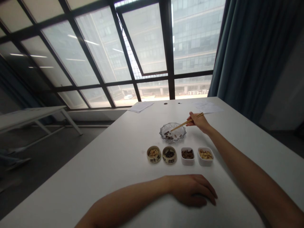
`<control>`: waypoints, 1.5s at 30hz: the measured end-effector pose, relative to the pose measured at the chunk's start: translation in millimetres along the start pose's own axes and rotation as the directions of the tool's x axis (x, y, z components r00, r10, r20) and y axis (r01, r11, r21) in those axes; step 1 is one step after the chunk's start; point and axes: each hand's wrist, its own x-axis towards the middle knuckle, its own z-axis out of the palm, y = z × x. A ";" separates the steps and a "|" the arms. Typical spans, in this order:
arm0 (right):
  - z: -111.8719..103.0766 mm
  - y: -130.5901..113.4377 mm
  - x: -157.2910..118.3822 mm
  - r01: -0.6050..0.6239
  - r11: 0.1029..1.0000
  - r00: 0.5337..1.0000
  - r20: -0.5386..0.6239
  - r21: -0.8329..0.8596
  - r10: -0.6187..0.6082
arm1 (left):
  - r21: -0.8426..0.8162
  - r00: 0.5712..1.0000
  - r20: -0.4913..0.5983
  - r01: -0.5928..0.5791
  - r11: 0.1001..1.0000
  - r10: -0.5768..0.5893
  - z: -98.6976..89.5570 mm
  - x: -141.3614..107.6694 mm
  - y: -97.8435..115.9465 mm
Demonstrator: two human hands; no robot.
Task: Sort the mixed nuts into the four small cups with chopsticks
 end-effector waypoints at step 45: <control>4.8 22.5 4.4 -0.070 0.995 0.986 -0.146 0.075 0.080 | 0.001 1.000 -0.008 0.002 1.000 -0.002 0.6 0.3 -1.3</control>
